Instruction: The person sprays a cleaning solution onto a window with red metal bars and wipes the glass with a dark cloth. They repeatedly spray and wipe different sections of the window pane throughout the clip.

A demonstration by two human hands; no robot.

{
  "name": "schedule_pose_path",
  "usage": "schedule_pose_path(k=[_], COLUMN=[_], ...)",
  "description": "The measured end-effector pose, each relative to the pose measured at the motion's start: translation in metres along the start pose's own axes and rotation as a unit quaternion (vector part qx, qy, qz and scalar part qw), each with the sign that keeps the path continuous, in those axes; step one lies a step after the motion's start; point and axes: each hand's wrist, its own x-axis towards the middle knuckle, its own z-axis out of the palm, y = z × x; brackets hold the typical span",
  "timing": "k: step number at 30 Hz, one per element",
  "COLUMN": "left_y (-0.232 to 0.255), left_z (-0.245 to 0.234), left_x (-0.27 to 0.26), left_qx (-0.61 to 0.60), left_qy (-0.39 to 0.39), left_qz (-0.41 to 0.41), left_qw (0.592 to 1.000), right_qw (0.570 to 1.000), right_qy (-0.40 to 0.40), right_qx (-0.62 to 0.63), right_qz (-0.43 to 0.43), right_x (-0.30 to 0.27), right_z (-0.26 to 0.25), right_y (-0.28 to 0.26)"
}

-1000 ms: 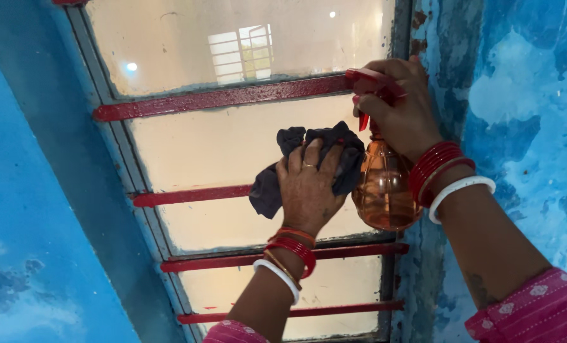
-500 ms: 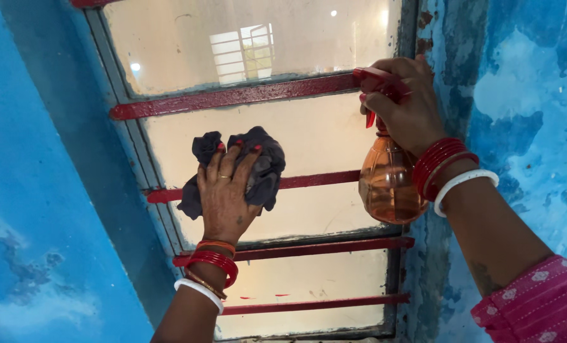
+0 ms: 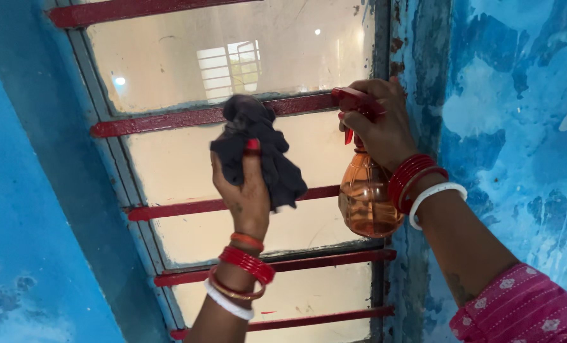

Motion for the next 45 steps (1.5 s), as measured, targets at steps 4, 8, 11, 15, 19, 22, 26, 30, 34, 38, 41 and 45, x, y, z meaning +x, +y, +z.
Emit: schedule_pose_path(k=[4, 8, 11, 15, 19, 22, 26, 30, 34, 38, 41, 45], left_y=[-0.010, 0.000, 0.006, 0.006, -0.004, -0.010, 0.002, 0.017, 0.017, 0.010, -0.001, -0.008], left_z=[-0.010, -0.043, -0.063, -0.084, -0.097, -0.101, -0.107, -0.108, -0.106, -0.105, -0.106, -0.105], left_x=[0.010, 0.009, 0.011, 0.026, 0.035, 0.027, 0.033, 0.037, 0.044, 0.049, 0.045, 0.039], left_qx=[0.258, 0.478, 0.551, 0.578, 0.586, 0.625, 0.629, 0.625, 0.665, 0.689, 0.628, 0.606], left_qy=[-0.025, -0.108, -0.101, -0.182, -0.279, -0.283, -0.349, -0.415, -0.428, -0.410, -0.362, -0.308], left_qz=[0.153, 0.191, 0.292, 0.384, 0.299, 0.329, 0.339, 0.329, 0.320, 0.315, 0.369, 0.365], left_qw=[0.954, 0.851, 0.775, 0.697, 0.700, 0.650, 0.607, 0.574, 0.522, 0.507, 0.582, 0.636], right_qw=[1.000, 1.000, 1.000, 1.000, 1.000, 1.000, 1.000, 1.000, 1.000, 1.000, 1.000, 1.000], right_qy=[-0.019, -0.007, -0.011, -0.022, -0.006, -0.008, -0.019, -0.011, -0.016, -0.009, -0.007, -0.001], right_qx=[-0.004, 0.011, 0.014, 0.014, 0.022, 0.019, 0.010, 0.002, 0.010, 0.016, 0.012, 0.024], right_qz=[-0.001, 0.013, 0.006, 0.013, 0.005, 0.004, -0.007, -0.018, -0.006, -0.009, -0.020, -0.012], right_x=[-0.001, 0.002, -0.002, -0.003, -0.002, -0.004, -0.003, -0.001, -0.003, -0.002, -0.003, -0.004], right_z=[-0.003, -0.003, -0.003, -0.002, 0.001, 0.000, -0.003, -0.001, -0.001, 0.000, 0.000, 0.002], right_y=[0.004, 0.003, 0.001, 0.002, 0.006, 0.009, 0.010, 0.009, 0.009, 0.010, 0.012, 0.013])
